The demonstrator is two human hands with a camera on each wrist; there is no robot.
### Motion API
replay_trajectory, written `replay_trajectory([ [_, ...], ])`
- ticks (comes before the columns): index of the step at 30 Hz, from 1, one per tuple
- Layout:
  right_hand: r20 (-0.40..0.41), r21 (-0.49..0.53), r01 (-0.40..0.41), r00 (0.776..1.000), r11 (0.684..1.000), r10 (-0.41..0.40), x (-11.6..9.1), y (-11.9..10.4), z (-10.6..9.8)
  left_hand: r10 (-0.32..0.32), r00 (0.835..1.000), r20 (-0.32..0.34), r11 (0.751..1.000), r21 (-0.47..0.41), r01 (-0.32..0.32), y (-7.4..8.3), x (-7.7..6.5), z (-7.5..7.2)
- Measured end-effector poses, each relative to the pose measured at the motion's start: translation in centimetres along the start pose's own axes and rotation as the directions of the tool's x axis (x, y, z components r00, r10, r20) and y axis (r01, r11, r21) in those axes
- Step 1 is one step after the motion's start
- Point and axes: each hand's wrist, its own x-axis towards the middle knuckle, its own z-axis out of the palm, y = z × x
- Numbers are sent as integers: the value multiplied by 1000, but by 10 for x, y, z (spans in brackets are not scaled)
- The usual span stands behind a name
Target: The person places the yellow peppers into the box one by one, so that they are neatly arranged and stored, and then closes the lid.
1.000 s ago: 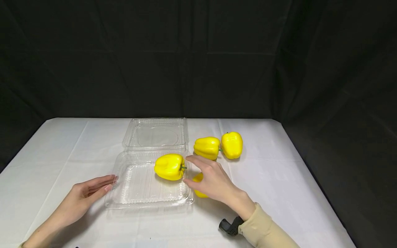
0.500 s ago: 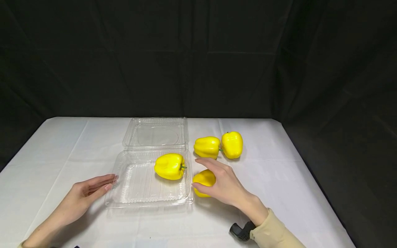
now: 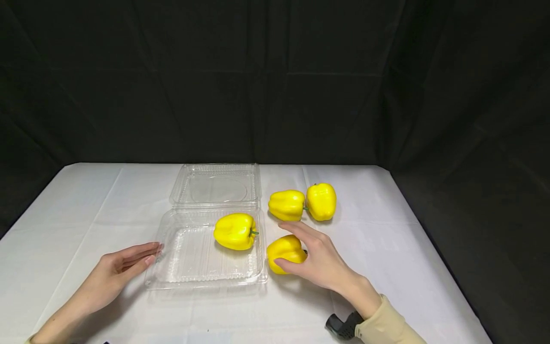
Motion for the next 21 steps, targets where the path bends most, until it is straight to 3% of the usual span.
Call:
replay_trajectory([
  [13,-4,-23,-23,1000,999,23,-9,4,-3,2,1000,-1,1000,1,-2,0,0,0],
  [21,20,27,-97,995,995,97,-16,6,-3,0,1000,-3,1000,1,0,0,0,0],
])
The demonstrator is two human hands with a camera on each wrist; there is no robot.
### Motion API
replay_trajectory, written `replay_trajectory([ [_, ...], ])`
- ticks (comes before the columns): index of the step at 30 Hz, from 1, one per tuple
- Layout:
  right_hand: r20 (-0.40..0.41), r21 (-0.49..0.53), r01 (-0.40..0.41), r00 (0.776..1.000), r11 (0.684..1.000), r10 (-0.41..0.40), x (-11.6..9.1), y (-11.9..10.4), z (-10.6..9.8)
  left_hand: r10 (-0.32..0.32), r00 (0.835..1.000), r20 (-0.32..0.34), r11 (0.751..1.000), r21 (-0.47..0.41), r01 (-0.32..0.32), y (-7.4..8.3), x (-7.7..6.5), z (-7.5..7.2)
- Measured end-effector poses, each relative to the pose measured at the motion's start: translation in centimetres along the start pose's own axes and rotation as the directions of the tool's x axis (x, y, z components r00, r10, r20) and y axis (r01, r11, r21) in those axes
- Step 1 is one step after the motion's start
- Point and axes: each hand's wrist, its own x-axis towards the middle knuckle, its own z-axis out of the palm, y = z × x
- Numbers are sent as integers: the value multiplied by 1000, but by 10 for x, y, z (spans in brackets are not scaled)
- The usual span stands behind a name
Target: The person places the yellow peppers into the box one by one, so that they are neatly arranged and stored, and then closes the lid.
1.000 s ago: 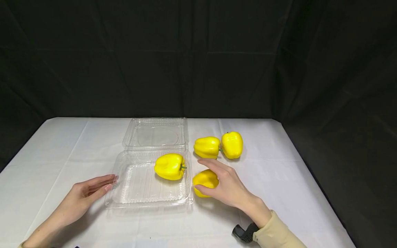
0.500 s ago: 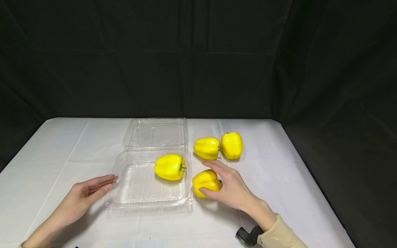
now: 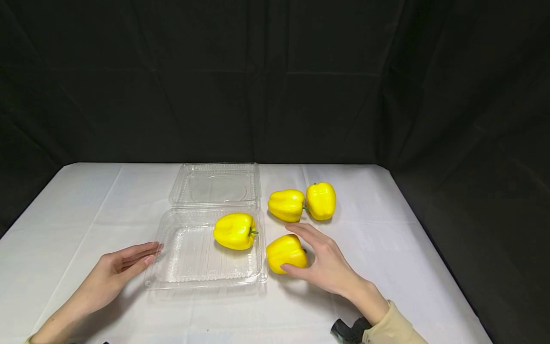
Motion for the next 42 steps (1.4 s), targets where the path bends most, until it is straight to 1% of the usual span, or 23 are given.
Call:
replay_trajectory([
  [8,30,48,-54,998,997,52,-6,4,2,0,1000,0,1000,4,0,0,0,0],
  [20,24,81,-77,997,994,75,-13,9,4,3,1000,-1,1000,5,-3,-1,0,0],
  [25,13,91,-60,998,994,59,-15,10,4,13,1000,-3,1000,7,-13,-2,1,0],
  [29,-4,135,-34,999,990,35,-17,13,7,14,1000,-3,1000,8,-14,-1,1,0],
  [31,-19,170,-8,1000,985,12,-17,15,10,12,1000,-4,1000,7,-12,-1,1,0],
  [34,-51,206,51,998,977,-42,-17,18,15,7,1000,-4,1000,6,-7,-1,0,0],
  [38,-80,217,101,993,971,-85,-17,21,19,6,1000,-5,1000,5,-6,-1,0,0],
  [42,-81,220,90,994,971,-73,-17,22,20,12,1000,-7,1000,12,-12,-1,0,0],
])
